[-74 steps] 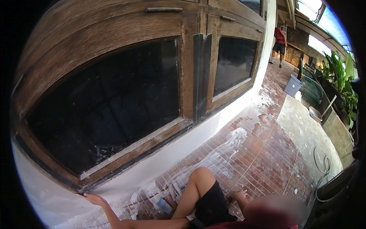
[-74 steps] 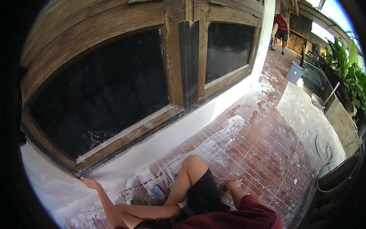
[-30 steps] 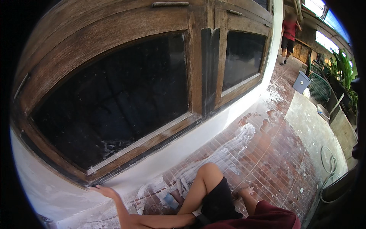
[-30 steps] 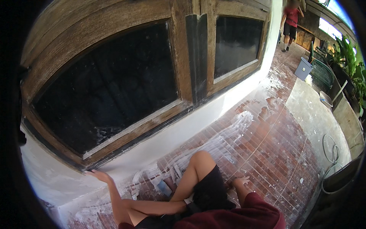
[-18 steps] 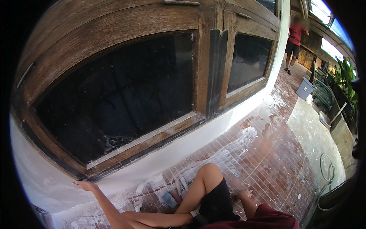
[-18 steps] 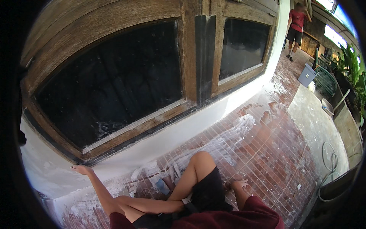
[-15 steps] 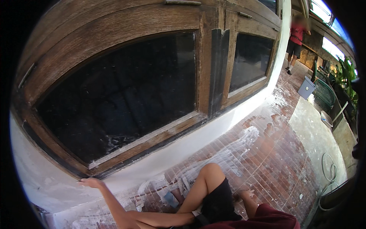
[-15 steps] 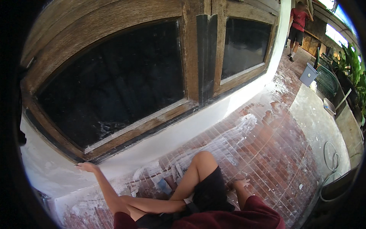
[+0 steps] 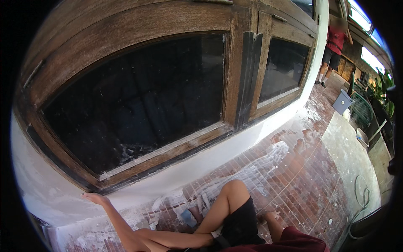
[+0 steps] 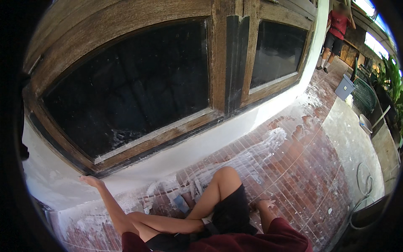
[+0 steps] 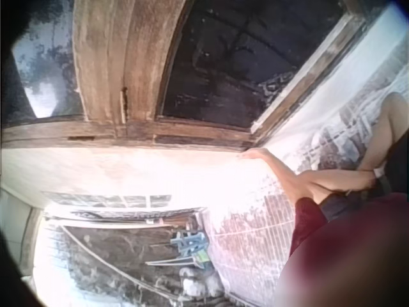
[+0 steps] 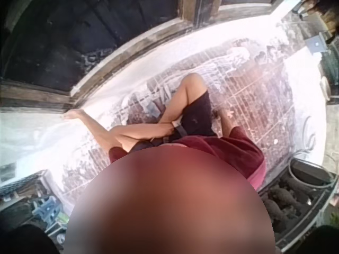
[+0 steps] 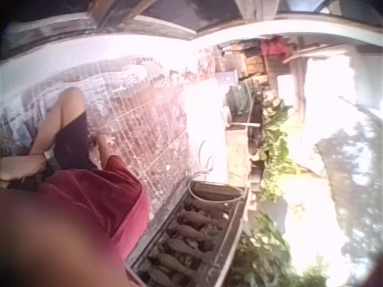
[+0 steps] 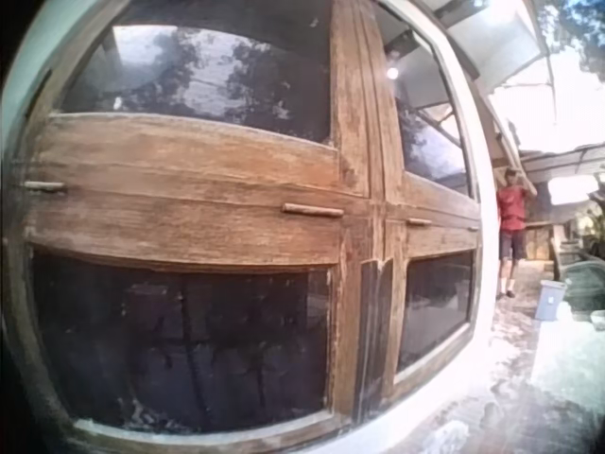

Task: The person sits on a tiled floor and applies white plaster to a wall beneath a wooden window frame using a trowel. They repeatedly smooth the surface and work along the window edge, occasionally switching hands.

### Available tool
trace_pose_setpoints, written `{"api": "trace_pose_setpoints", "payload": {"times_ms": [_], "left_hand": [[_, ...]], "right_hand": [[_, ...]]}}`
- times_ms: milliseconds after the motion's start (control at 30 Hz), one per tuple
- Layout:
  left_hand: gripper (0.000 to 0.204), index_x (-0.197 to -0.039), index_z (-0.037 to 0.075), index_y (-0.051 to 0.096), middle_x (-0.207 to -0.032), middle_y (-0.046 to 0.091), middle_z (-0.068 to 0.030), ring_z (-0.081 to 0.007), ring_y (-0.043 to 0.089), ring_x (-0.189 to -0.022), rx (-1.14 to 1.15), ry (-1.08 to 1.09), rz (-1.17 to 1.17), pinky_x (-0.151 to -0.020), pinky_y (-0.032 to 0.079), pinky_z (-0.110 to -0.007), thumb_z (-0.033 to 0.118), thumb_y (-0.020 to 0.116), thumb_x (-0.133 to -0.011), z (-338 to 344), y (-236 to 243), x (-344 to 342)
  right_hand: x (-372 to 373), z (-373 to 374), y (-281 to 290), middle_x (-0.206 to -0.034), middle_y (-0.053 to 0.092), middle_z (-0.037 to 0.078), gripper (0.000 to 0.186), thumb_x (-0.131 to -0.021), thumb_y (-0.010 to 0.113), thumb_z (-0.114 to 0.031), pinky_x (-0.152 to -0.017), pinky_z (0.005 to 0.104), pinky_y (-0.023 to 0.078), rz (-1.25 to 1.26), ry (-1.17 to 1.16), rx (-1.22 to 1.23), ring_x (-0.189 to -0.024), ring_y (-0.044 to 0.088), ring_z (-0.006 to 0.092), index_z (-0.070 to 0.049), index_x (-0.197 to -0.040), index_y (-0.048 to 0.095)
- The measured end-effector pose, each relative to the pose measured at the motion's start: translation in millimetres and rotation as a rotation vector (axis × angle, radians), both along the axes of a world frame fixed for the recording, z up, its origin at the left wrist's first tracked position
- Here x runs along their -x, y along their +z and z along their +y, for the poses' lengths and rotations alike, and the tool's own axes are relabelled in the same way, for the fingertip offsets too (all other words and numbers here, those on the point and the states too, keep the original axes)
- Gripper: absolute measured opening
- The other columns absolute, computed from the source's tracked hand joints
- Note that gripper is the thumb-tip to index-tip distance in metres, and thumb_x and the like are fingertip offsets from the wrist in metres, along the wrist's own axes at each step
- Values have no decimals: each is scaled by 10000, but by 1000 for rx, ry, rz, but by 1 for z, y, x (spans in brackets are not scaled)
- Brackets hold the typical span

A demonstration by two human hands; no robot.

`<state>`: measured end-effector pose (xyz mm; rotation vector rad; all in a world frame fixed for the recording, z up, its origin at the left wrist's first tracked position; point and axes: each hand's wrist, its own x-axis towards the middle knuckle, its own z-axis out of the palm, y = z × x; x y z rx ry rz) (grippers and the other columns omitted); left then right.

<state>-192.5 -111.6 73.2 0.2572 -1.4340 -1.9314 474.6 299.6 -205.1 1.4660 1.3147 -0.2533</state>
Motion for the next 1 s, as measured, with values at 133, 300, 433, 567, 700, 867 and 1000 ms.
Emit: {"api": "trace_pose_setpoints", "payload": {"times_ms": [133,300,433,567,700,867,1000], "left_hand": [[625,-1521,-66,59,-1605,48,-238,-328,73,-1497,469,196,26,-1220,42,-384,290,303,-1069,59,-20,-28],[587,-1521,-61,143,-1605,139,-213,-314,130,-1494,632,-326,56,-1205,110,-366,266,327,-1070,127,-67,-155],[517,-1489,-75,256,-1541,308,-233,-356,269,-1447,761,-660,108,-1177,208,-419,127,375,-1029,154,-71,-235],[506,-1446,-88,335,-1494,386,-243,-382,349,-1405,1118,-603,456,-1147,253,-521,15,408,-956,179,-65,-235],[530,-1413,-31,418,-1488,424,-180,-357,378,-1396,1443,-464,833,-1130,277,-561,-13,464,-885,188,-60,-196],[563,-1408,110,486,-1507,435,-17,-255,368,-1414,2052,-369,912,-1145,281,-534,40,509,-850,149,-47,-132],[485,-1356,175,553,-1459,480,63,-153,434,-1342,2131,-510,998,-1124,311,-516,165,514,-873,76,-28,-83]], "right_hand": [[3,2,6,-1623,156,130,1040,-715,750,-631,-1002,555,349,7,3,44,-1406,263,445,-224,-1543,269],[2,5,16,-1627,151,121,968,-758,757,-556,-910,536,434,18,0,91,-1443,172,467,-197,-1534,304],[3,-2,23,-1615,181,150,908,-793,721,-555,-911,569,429,106,0,23,-1431,193,497,-176,-1523,336],[4,-3,17,-1631,148,94,1111,-659,802,-644,-952,537,428,127,-131,-60,-1439,220,439,-264,-1548,254],[3,-1,5,-1637,123,75,1050,-701,776,-599,-866,494,465,47,-31,-9,-1455,123,463,-256,-1545,256],[-1,-6,8,-1623,157,123,736,-907,597,-481,-892,609,451,186,-73,-101,-1417,179,539,-155,-1516,343],[-1,-11,18,-1614,189,134,761,-883,636,-483,-984,638,378,167,10,-67,-1374,292,539,-149,-1509,361]]}}
